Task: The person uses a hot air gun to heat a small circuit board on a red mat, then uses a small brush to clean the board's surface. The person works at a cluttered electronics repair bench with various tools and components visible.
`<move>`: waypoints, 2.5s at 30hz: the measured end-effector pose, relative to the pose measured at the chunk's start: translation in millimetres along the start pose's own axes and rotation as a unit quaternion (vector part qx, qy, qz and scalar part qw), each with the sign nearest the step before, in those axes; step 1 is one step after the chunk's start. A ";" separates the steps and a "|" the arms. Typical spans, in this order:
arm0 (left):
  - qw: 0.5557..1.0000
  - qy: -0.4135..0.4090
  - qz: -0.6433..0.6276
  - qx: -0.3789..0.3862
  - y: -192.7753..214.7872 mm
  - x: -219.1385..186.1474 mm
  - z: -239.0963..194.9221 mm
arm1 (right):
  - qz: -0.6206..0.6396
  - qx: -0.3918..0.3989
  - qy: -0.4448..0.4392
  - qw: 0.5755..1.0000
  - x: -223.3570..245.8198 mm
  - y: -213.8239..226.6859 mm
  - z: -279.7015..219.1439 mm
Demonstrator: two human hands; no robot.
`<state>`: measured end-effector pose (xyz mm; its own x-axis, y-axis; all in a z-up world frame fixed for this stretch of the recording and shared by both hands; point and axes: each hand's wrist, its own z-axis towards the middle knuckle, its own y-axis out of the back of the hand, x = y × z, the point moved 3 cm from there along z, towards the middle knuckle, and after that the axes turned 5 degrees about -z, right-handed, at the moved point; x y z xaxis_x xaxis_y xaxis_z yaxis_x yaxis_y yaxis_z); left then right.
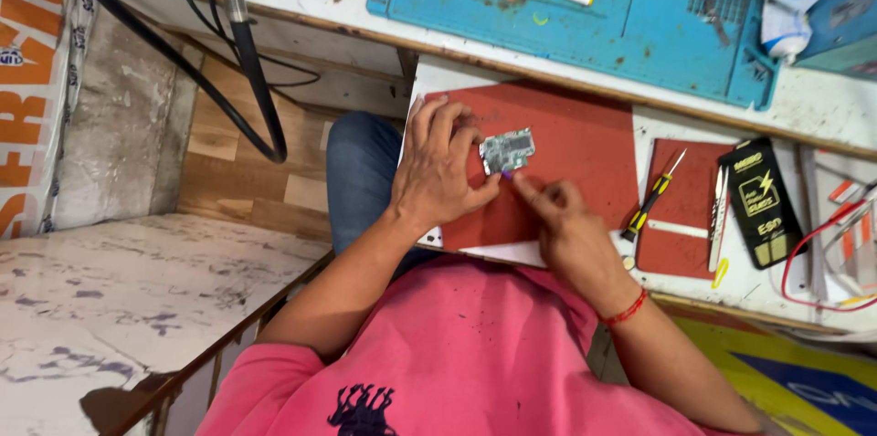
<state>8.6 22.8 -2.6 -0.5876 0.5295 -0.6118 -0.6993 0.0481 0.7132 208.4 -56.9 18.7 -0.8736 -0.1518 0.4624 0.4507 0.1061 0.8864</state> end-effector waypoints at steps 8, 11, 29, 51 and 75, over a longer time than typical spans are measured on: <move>1.000 -0.003 0.019 -0.007 -2.1 -2.1 -2.6 | -0.014 0.054 -0.041 0.998 0.4 -2.1 1.5; 1.000 -0.006 0.001 -0.015 2.0 -0.6 5.5 | -0.018 0.009 -0.055 0.998 -1.7 -1.2 12.6; 1.000 0.016 -0.006 0.001 0.3 -0.6 4.2 | -0.019 0.032 -0.047 0.998 2.1 -4.7 10.9; 1.000 -0.014 -0.002 -0.028 -0.4 0.3 0.3 | -0.050 0.041 -0.054 0.996 -1.6 -5.1 3.4; 0.999 -0.033 -0.010 -0.019 3.6 4.5 -9.0 | -0.038 0.021 -0.050 0.998 0.1 -12.1 0.6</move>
<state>-0.2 17.7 -5.9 -0.5458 0.5837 -0.6011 -0.7261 0.0285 0.6870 202.7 -57.6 8.0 -0.9198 -0.0627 0.3873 0.3762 0.1398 0.9159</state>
